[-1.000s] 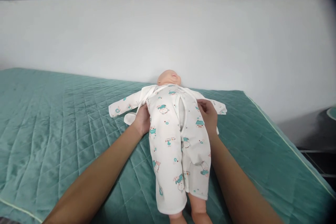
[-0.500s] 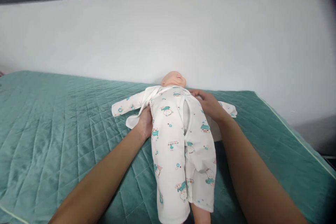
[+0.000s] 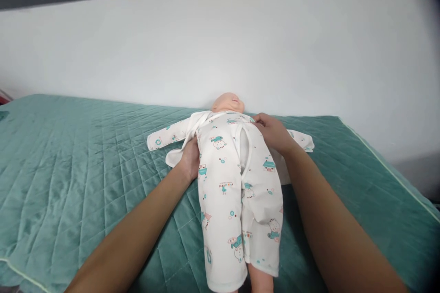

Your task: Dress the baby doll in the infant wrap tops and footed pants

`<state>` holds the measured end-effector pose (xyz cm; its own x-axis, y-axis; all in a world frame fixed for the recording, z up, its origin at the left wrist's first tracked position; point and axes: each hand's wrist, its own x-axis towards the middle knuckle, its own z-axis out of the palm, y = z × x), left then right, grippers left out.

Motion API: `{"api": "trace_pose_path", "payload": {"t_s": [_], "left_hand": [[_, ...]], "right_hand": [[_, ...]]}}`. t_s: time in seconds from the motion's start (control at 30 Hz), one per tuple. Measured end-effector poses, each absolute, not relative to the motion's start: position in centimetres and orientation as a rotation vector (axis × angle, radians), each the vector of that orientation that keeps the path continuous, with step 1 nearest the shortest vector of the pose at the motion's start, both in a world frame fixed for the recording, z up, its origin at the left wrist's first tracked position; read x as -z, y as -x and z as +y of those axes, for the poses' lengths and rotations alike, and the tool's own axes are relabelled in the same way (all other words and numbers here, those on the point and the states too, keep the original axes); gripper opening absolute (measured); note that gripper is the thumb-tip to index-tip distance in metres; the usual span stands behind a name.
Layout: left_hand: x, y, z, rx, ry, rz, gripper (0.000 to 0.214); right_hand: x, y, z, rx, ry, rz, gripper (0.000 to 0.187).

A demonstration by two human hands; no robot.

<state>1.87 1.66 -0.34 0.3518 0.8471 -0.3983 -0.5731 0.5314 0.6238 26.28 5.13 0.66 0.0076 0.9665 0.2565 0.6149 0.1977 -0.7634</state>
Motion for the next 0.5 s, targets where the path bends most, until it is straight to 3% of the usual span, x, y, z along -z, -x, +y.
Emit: {"api": "trace_pose_path", "payload": {"t_s": [0.17,0.33,0.5], "left_hand": [[0.8,-1.6,1.9,-0.976,-0.404,0.661,0.04],[1.2,-1.1,1.5,-1.039,-0.518,0.552,0.04],[1.2,-0.5,0.5,-1.09,-0.527,0.618,0.044]], "right_hand": [[1.2,-25.5,6.4,-0.338,1.558,-1.524,0.034],[1.8,-25.5,6.0,-0.295,1.589,-1.476,0.021],[2.8,-25.4,3.6,-0.15,1.513,-1.575,0.03]]}}
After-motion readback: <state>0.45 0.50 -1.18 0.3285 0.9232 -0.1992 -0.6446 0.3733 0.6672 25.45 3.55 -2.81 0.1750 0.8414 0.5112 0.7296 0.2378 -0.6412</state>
